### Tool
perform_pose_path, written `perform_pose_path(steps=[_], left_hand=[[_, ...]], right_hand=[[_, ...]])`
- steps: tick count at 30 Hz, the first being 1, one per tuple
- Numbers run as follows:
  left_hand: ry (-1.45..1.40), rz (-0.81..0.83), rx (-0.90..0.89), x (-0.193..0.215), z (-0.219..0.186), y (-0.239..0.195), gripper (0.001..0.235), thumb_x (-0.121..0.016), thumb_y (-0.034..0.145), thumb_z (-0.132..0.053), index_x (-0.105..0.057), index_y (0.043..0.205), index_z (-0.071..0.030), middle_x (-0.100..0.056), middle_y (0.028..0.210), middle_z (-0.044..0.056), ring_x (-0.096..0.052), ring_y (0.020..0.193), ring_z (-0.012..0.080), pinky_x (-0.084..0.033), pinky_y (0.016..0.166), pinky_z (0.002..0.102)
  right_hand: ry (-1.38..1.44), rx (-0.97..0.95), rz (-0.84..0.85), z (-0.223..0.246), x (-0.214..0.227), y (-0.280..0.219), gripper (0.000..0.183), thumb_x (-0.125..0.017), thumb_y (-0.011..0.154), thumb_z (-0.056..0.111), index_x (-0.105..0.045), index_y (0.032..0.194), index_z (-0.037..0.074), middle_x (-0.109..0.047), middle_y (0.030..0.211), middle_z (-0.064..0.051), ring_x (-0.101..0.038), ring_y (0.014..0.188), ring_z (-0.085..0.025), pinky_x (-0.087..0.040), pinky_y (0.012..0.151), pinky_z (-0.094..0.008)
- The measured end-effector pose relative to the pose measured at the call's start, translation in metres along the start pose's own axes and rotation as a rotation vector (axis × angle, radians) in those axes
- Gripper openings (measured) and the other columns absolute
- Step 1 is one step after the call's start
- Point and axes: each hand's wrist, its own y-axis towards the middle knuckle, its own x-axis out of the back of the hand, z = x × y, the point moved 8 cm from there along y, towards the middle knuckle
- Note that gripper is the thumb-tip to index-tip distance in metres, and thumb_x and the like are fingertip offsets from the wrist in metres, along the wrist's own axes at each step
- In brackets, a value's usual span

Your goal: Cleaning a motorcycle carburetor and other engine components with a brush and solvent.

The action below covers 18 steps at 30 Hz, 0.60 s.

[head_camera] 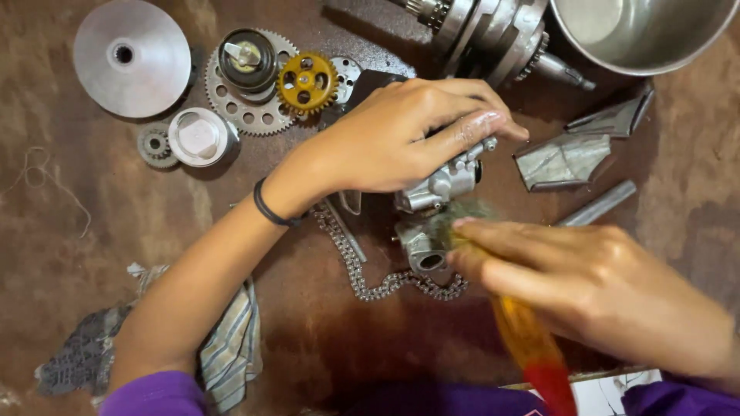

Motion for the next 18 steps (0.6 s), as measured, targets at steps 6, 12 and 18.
perform_pose_path(steps=[6,12,18], left_hand=[[-0.005,0.005,0.014,0.001,0.002,-0.001,0.035,-0.046,0.114,-0.032,-0.075,0.123,-0.015,-0.073,0.12,0.003,-0.075,0.11,0.0237,-0.058,0.094,0.036],[0.004,-0.007,0.033,-0.002,0.005,-0.004,0.037,-0.045,0.113,-0.033,-0.076,0.121,-0.016,-0.073,0.12,0.002,-0.075,0.109,0.0242,-0.058,0.092,0.036],[0.016,-0.017,0.012,-0.001,0.006,-0.004,0.038,-0.044,0.112,-0.034,-0.076,0.121,-0.016,-0.073,0.12,0.002,-0.073,0.11,0.0258,-0.058,0.094,0.038]], right_hand=[[0.146,0.085,-0.028,-0.007,-0.016,-0.016,0.05,-0.063,0.083,0.014,-0.062,0.133,0.018,-0.062,0.147,-0.014,-0.069,0.12,-0.027,-0.062,0.083,-0.035],[0.147,0.026,-0.009,-0.003,-0.003,0.005,0.048,-0.063,0.081,0.018,-0.065,0.129,0.014,-0.066,0.142,-0.009,-0.07,0.117,-0.029,-0.06,0.087,-0.041],[0.34,0.051,-0.067,-0.013,-0.004,0.002,0.034,-0.058,0.094,0.008,-0.063,0.127,0.013,-0.066,0.141,-0.009,-0.071,0.117,-0.023,-0.062,0.094,-0.035]])
